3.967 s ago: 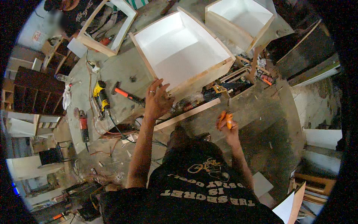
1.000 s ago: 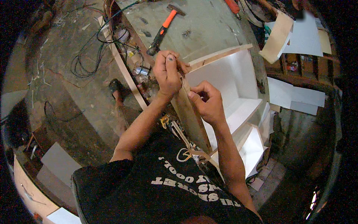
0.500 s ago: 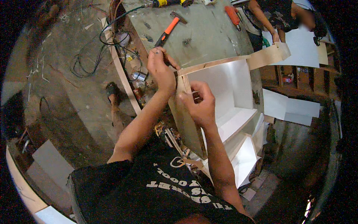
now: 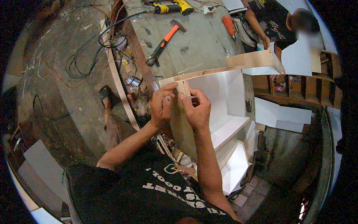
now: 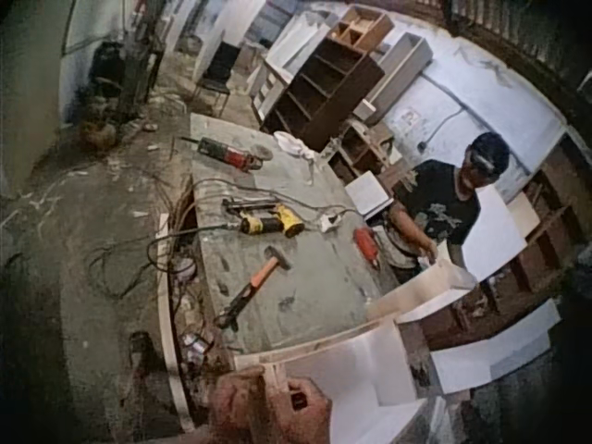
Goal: The person uses a power sander to smooth the edges of a white wooden box, then uses a hammer to tap joints and a utility knife to trim excess material. The person handles multiple box components on a cluttered workbench.
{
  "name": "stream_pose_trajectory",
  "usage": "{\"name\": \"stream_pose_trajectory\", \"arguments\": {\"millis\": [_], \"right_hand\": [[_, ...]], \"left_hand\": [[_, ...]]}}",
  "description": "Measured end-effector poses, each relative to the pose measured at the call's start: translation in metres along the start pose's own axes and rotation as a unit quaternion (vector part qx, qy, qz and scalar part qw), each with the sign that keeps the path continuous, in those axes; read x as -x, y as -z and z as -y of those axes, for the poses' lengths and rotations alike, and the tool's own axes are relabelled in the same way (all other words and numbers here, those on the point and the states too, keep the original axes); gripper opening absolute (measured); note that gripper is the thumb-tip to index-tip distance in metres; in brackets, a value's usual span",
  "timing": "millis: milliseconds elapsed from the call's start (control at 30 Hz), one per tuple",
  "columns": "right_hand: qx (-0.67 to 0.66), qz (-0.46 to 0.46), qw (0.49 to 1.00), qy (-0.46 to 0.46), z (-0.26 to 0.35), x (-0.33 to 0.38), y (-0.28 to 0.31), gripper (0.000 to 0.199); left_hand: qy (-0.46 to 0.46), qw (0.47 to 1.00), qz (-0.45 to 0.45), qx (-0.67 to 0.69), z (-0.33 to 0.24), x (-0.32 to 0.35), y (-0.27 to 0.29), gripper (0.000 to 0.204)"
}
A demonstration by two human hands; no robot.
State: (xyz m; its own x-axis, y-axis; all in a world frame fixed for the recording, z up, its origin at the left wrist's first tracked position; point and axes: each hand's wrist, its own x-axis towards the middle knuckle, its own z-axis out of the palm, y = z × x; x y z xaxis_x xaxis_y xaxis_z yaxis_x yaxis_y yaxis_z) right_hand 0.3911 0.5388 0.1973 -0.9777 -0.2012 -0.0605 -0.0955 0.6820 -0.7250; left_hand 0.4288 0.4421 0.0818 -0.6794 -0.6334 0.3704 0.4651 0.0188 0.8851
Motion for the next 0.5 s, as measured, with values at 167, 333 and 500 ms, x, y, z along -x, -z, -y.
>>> {"name": "stream_pose_trajectory", "arguments": {"millis": [167,333,500], "right_hand": [[-0.016,-0.019,0.999,0.027,-0.005,0.001,-0.003,0.026],[0.066,-0.013,0.997,0.039,0.005,-0.012,0.000,0.029],[0.210,-0.007,0.977,0.038,0.029,-0.029,-0.008,0.037]], "left_hand": [[-0.006,0.997,0.047,-0.060,-0.008,0.004,0.004,0.015],[-0.050,0.986,0.105,-0.117,-0.013,-0.014,0.014,0.012],[0.097,0.979,0.167,-0.068,-0.021,-0.031,0.031,0.013]]}}
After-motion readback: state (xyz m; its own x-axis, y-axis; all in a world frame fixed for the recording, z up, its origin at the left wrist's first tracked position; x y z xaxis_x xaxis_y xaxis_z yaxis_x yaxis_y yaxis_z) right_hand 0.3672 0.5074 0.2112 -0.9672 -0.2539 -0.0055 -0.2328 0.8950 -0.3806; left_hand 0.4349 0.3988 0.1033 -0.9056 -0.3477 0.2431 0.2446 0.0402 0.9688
